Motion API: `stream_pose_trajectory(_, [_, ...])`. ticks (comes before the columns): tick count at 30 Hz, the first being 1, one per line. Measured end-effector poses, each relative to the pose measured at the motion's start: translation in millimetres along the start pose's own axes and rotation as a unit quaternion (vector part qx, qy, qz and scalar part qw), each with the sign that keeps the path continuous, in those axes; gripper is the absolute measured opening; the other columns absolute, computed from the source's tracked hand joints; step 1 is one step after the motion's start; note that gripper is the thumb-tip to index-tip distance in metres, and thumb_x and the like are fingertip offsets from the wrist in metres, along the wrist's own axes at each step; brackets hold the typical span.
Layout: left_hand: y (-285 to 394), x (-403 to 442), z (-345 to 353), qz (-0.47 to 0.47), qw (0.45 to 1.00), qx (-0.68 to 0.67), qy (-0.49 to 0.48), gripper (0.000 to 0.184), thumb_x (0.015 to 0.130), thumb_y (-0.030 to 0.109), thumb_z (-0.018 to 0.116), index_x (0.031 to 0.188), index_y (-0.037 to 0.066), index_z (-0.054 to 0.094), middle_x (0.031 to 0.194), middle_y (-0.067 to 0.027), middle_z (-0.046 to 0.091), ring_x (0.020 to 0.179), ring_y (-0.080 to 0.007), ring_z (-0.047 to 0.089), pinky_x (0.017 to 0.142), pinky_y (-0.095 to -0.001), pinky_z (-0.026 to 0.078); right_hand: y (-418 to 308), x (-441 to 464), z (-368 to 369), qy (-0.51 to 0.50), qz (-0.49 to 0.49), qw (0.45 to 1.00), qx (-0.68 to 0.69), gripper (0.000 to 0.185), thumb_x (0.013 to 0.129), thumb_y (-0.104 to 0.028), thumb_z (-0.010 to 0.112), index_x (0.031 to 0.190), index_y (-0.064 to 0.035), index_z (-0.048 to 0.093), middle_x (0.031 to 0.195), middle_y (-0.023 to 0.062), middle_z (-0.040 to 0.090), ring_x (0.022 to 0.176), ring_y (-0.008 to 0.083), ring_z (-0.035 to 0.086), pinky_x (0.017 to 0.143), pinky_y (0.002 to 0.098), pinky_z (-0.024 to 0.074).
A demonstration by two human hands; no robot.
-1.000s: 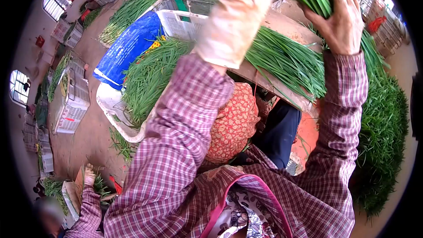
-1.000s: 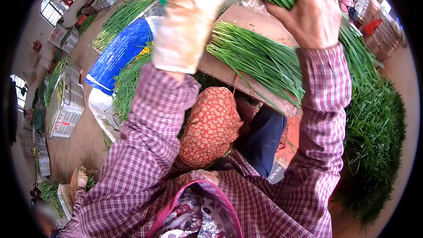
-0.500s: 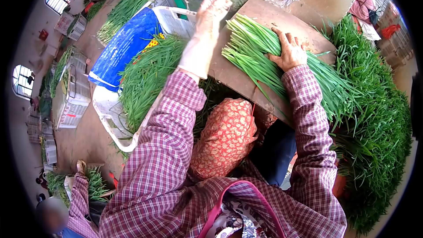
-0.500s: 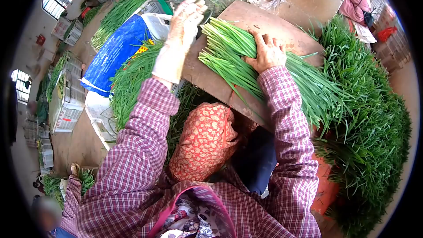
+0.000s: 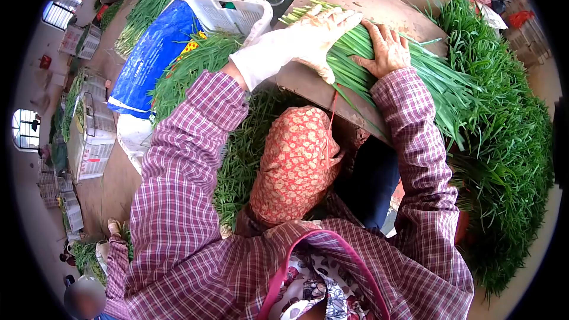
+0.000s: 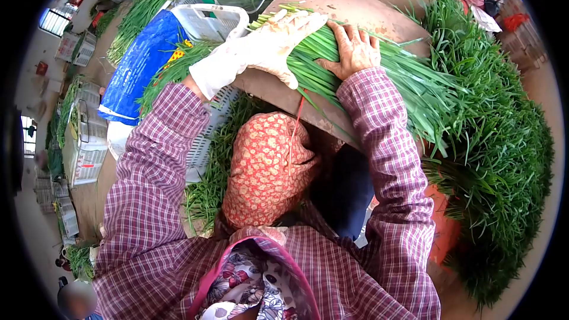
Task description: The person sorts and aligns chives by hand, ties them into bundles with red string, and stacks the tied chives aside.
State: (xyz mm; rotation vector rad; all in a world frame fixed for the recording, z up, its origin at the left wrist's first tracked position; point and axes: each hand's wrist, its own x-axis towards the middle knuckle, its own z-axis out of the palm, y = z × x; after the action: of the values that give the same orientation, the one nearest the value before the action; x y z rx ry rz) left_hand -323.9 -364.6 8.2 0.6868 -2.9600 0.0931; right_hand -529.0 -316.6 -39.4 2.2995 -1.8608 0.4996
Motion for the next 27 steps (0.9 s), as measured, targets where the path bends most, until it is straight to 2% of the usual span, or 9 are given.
stream_pose_trajectory(4, [16.7,2.2,-0.5,-0.049,0.991,0.111,-0.050,0.129,0.044,0.040,0.084,0.144,0.005,0.012,0.144,-0.0167,0.026,0.134,-0.0303,0.026,0.111,-0.0433,0.019,0.7,-10.6,-9.7,0.055,-0.036,0.998,0.019,0.082,0.064,-0.048,0.074,0.134,-0.0231,0.040,0.125,0.0052,0.048,0.114,0.0294,0.047,0.097,0.0468,0.0321])
stream_pose_trajectory(7, [18.0,7.6,6.2,-0.074,0.990,0.114,-0.038,0.127,0.045,0.039,0.086,0.144,0.009,0.012,0.142,-0.0137,0.031,0.132,-0.0309,0.029,0.109,-0.0456,0.022,-13.3,-28.0,-52.4,0.096,-0.093,0.987,0.087,0.066,0.067,-0.025,0.076,0.127,-0.0223,0.049,0.121,0.0045,0.050,0.113,0.0270,0.048,0.096,0.0428,0.0344])
stream_pose_trajectory(8, [16.9,9.2,11.0,-0.080,0.991,0.103,-0.027,0.126,0.046,0.040,0.086,0.144,0.010,0.012,0.140,-0.0128,0.033,0.131,-0.0312,0.031,0.109,-0.0462,0.023,-16.2,-36.0,-62.2,0.084,-0.132,0.981,0.113,0.050,0.069,-0.016,0.071,0.117,-0.0198,0.057,0.109,0.0055,0.055,0.106,0.0261,0.053,0.088,0.0380,0.0443])
stream_pose_trajectory(10, [14.4,12.4,19.3,-0.084,0.991,0.104,-0.002,0.122,0.048,0.038,0.085,0.144,0.014,0.015,0.138,-0.0112,0.035,0.129,-0.0301,0.034,0.108,-0.0458,0.025,-35.9,-62.1,-64.4,0.010,-0.115,0.976,0.184,0.033,0.074,-0.015,0.064,0.106,-0.0166,0.061,0.096,0.0060,0.058,0.093,0.0254,0.058,0.073,0.0346,0.0519])
stream_pose_trajectory(12, [12.6,13.5,20.5,-0.089,0.994,0.059,0.017,0.119,0.049,0.036,0.085,0.144,0.016,0.016,0.136,-0.0109,0.038,0.127,-0.0289,0.036,0.107,-0.0457,0.026,-40.4,-82.4,-27.9,0.021,-0.185,0.977,0.103,0.022,0.078,-0.015,0.058,0.099,-0.0154,0.061,0.090,0.0057,0.059,0.084,0.0237,0.060,0.063,0.0339,0.0534])
stream_pose_trajectory(18, [21.1,14.8,8.3,-0.094,0.994,0.051,0.004,0.114,0.052,0.030,0.084,0.144,0.020,0.018,0.133,-0.0111,0.041,0.124,-0.0295,0.039,0.105,-0.0471,0.029,-63.5,-92.8,2.8,0.025,-0.182,0.974,0.134,0.011,0.077,-0.023,0.061,0.085,-0.0148,0.061,0.082,0.0034,0.055,0.081,0.0217,0.058,0.059,0.0339,0.0515])
stream_pose_trajectory(22, [18.0,18.1,17.8,-0.110,0.993,0.027,0.017,0.106,0.054,0.023,0.081,0.142,0.020,0.023,0.130,-0.0121,0.044,0.124,-0.0302,0.040,0.104,-0.0460,0.030,-76.8,-61.8,3.9,0.091,-0.205,0.965,0.137,0.008,0.079,-0.021,0.059,0.082,-0.0131,0.059,0.082,0.0049,0.056,0.076,0.0223,0.060,0.059,0.0344,0.0514])
stream_pose_trajectory(24, [3.5,23.8,38.2,-0.082,0.991,0.100,0.036,0.110,0.052,0.025,0.081,0.143,0.014,0.020,0.136,-0.0110,0.040,0.125,-0.0269,0.039,0.105,-0.0435,0.029,-77.1,-41.1,-12.2,0.158,-0.200,0.948,0.190,0.009,0.080,-0.017,0.058,0.088,-0.0145,0.062,0.085,0.0057,0.058,0.081,0.0237,0.061,0.064,0.0341,0.0518])
stream_pose_trajectory(27, [11.6,15.5,21.0,-0.104,0.994,-0.014,0.028,0.099,0.056,0.030,0.080,0.139,0.014,0.028,0.132,-0.0100,0.043,0.122,-0.0259,0.042,0.104,-0.0390,0.030,-56.7,-19.9,-30.6,0.168,-0.093,0.969,0.157,0.012,0.079,-0.020,0.060,0.089,-0.0135,0.063,0.085,0.0059,0.059,0.082,0.0252,0.060,0.067,0.0360,0.0510])
